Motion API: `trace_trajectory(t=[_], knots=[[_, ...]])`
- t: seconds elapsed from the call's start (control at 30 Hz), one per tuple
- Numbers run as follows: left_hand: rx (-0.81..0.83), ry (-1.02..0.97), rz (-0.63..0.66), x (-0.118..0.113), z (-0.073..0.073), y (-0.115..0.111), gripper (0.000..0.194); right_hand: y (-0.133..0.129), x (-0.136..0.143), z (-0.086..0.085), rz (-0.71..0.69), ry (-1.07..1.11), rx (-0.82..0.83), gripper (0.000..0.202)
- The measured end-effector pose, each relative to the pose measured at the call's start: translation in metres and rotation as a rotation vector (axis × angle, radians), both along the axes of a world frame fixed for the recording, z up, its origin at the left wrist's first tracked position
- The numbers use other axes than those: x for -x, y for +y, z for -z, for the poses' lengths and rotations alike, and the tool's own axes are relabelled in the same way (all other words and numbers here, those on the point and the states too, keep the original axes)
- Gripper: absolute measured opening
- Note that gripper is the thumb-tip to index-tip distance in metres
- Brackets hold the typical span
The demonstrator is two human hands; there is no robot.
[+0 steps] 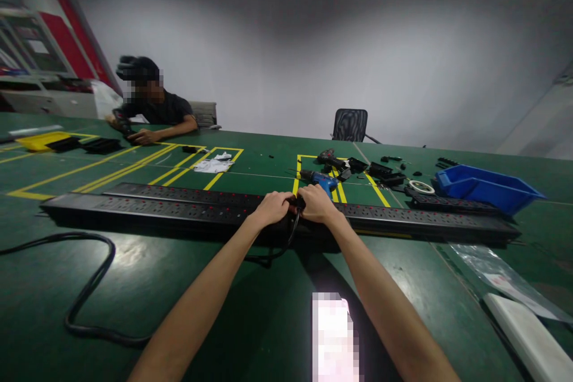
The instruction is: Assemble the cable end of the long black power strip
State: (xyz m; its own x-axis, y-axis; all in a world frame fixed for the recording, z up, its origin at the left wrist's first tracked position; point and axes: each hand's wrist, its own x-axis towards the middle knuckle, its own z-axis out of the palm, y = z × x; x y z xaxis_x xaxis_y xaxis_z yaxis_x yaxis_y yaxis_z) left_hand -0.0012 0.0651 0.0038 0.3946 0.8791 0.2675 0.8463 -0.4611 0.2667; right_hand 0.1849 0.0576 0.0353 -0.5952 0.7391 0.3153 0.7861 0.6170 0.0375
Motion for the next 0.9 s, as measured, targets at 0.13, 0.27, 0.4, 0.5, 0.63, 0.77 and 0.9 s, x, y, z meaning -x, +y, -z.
trace_trajectory(t=[0.13,0.27,0.4,0.5,0.63,0.77,0.9], knots=[[0.017,0.004,0.000,0.000,-0.001,0.000,0.039,0.002,0.004,-0.008,0.056,-0.152,0.040,0.037],[0.023,0.007,0.004,-0.001,-0.004,-0.003,0.037,0.001,0.008,-0.011,0.091,-0.242,0.086,0.034],[0.020,0.005,0.006,0.000,-0.006,-0.005,0.035,0.003,0.010,-0.010,0.084,-0.241,0.077,0.030],[0.008,0.004,0.004,0.000,-0.005,-0.005,0.036,0.006,0.008,-0.007,0.088,-0.207,0.084,0.030],[0.011,0.001,-0.004,0.000,-0.002,-0.002,0.037,0.009,-0.001,-0.002,0.079,-0.095,0.134,0.035],[0.012,-0.017,0.003,0.001,0.001,0.000,0.039,0.015,-0.015,-0.001,-0.032,0.048,0.300,0.032],[0.014,-0.018,0.010,0.001,-0.001,-0.002,0.040,0.021,-0.022,0.001,-0.081,0.216,0.442,0.033]])
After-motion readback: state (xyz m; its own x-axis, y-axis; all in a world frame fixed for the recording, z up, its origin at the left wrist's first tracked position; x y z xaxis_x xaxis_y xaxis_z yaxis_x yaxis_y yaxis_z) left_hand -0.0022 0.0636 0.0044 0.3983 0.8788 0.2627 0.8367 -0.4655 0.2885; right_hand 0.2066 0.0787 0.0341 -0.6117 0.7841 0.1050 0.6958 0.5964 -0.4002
